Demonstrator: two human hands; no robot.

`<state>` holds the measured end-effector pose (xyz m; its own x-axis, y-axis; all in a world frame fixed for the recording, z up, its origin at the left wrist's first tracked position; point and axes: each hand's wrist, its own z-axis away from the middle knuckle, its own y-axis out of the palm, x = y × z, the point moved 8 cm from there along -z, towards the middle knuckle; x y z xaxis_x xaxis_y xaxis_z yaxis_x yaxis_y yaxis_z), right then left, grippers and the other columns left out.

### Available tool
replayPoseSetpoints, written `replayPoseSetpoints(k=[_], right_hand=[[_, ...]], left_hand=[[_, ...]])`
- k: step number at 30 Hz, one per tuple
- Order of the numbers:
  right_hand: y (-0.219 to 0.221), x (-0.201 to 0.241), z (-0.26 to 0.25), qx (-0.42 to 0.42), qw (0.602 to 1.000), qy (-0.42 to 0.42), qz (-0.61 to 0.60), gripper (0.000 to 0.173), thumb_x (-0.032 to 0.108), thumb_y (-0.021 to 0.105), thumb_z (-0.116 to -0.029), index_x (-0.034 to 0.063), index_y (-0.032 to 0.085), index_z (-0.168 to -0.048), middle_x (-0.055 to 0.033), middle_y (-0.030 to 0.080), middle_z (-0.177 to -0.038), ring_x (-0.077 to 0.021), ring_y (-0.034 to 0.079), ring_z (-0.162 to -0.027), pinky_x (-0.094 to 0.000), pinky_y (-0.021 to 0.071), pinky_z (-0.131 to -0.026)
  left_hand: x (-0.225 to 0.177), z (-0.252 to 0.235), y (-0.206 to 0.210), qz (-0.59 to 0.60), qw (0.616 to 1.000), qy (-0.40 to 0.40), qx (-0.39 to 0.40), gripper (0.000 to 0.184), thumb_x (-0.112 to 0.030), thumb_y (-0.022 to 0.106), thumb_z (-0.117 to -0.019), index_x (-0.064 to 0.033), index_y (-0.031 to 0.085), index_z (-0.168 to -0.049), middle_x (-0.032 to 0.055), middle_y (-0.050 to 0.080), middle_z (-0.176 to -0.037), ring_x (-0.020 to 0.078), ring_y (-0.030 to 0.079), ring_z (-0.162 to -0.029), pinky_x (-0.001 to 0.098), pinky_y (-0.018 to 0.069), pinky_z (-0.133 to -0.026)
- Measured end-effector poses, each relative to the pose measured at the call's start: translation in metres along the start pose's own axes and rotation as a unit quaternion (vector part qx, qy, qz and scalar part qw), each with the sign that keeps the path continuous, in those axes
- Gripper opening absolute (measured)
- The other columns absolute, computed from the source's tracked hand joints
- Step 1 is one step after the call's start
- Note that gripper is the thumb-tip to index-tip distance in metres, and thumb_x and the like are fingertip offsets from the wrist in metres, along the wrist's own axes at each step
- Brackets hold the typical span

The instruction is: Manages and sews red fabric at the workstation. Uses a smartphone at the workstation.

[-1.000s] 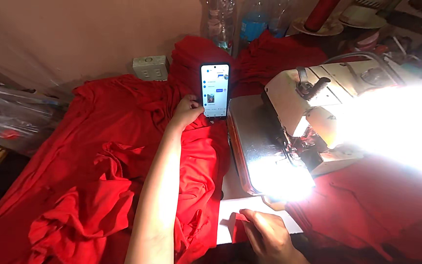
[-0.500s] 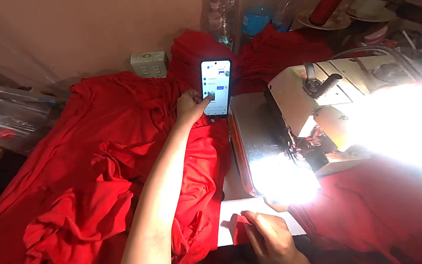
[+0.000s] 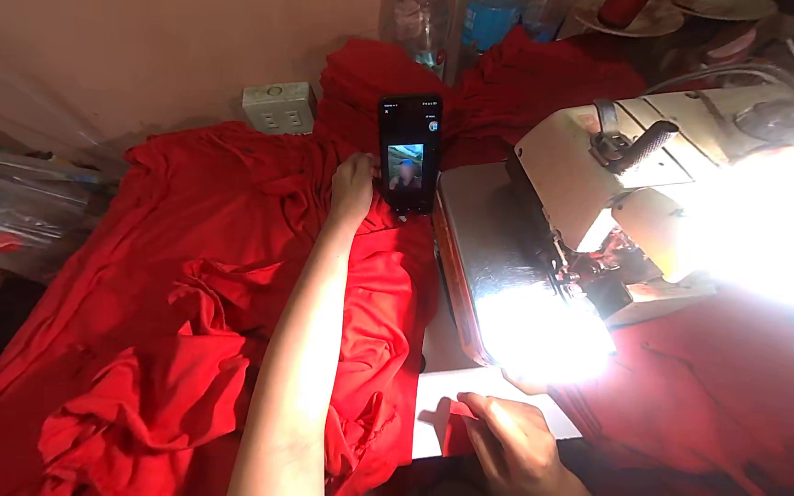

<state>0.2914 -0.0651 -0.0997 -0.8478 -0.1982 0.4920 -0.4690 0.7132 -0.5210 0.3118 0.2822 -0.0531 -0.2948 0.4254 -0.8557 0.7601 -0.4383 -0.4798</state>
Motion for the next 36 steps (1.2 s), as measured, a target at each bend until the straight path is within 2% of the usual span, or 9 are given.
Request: replayPoseSetpoints(k=[5, 8, 12, 16, 23, 33, 36], right_hand=[[0.0002, -0.0005, 0.0007, 0.000, 1.000, -0.004, 0.000, 0.020, 0.017, 0.052, -0.1000, 0.0047, 0.066, -0.094, -0.0031, 0.059, -0.063, -0.0085, 0.056, -0.055, -0.0160, 0.0461, -0.055], [0.0003, -0.0012, 0.0014, 0.003, 1.000, -0.004, -0.004, 0.020, 0.017, 0.052, -0.1012, 0.0043, 0.066, -0.095, -0.0041, 0.062, -0.066, -0.0085, 0.059, -0.059, -0.0157, 0.0479, -0.059], [0.0005, -0.0009, 0.0013, -0.002, 1.000, 0.001, 0.006, 0.020, 0.018, 0.052, -0.1005, 0.0051, 0.067, -0.094, -0.0030, 0.059, -0.063, -0.0088, 0.056, -0.055, -0.0165, 0.0466, -0.056], [0.0007, -0.0008, 0.0014, 0.001, 1.000, 0.001, 0.008, 0.020, 0.017, 0.052, -0.0999, 0.0049, 0.067, -0.094, -0.0031, 0.059, -0.062, -0.0087, 0.057, -0.056, -0.0163, 0.0465, -0.056], [0.0007, -0.0012, 0.0020, 0.000, 1.000, 0.004, 0.008, 0.021, 0.018, 0.051, -0.1008, 0.0048, 0.067, -0.095, -0.0032, 0.059, -0.062, -0.0092, 0.056, -0.055, -0.0168, 0.0460, -0.056], [0.0006, -0.0007, 0.0007, 0.001, 1.000, 0.005, 0.007, 0.020, 0.017, 0.052, -0.1003, 0.0050, 0.067, -0.095, -0.0029, 0.057, -0.061, -0.0087, 0.055, -0.054, -0.0166, 0.0453, -0.054], [0.0008, -0.0005, 0.0006, 0.001, 1.000, 0.001, 0.006, 0.020, 0.017, 0.052, -0.1001, 0.0050, 0.067, -0.095, -0.0029, 0.058, -0.061, -0.0088, 0.055, -0.054, -0.0166, 0.0454, -0.054]], left_hand=[[0.0004, -0.0004, 0.0001, 0.031, 1.000, 0.004, 0.000, 0.041, -0.017, 0.029, -0.1089, 0.0047, 0.061, -0.123, 0.0167, 0.065, -0.110, 0.0164, 0.061, -0.100, 0.0348, 0.0477, -0.089], [-0.0011, -0.0006, 0.0000, 0.041, 0.999, 0.013, -0.002, 0.039, -0.015, 0.031, -0.1085, 0.0047, 0.061, -0.122, 0.0144, 0.065, -0.108, 0.0121, 0.060, -0.095, 0.0304, 0.0481, -0.085], [-0.0022, -0.0004, 0.0005, 0.056, 0.998, 0.032, -0.001, 0.036, -0.013, 0.033, -0.1073, 0.0052, 0.062, -0.119, 0.0113, 0.064, -0.104, 0.0087, 0.060, -0.092, 0.0271, 0.0482, -0.082], [-0.0003, -0.0007, 0.0006, 0.076, 0.997, 0.025, -0.004, 0.035, -0.012, 0.033, -0.1065, 0.0049, 0.061, -0.118, 0.0093, 0.063, -0.101, 0.0077, 0.060, -0.091, 0.0259, 0.0486, -0.082], [-0.0006, 0.0003, 0.0030, 0.073, 0.997, 0.002, 0.013, 0.041, -0.017, 0.028, -0.1077, 0.0053, 0.059, -0.120, 0.0130, 0.064, -0.106, 0.0115, 0.060, -0.097, 0.0296, 0.0478, -0.088], [-0.0024, 0.0012, 0.0051, 0.096, 0.995, -0.011, 0.018, 0.045, -0.016, 0.022, -0.1091, 0.0047, 0.060, -0.118, 0.0091, 0.063, -0.104, 0.0077, 0.060, -0.095, 0.0257, 0.0467, -0.088], [-0.0019, 0.0009, 0.0057, 0.083, 0.996, -0.005, 0.025, 0.047, -0.015, 0.019, -0.1090, 0.0070, 0.059, -0.120, 0.0126, 0.064, -0.106, 0.0098, 0.060, -0.096, 0.0270, 0.0465, -0.089]])
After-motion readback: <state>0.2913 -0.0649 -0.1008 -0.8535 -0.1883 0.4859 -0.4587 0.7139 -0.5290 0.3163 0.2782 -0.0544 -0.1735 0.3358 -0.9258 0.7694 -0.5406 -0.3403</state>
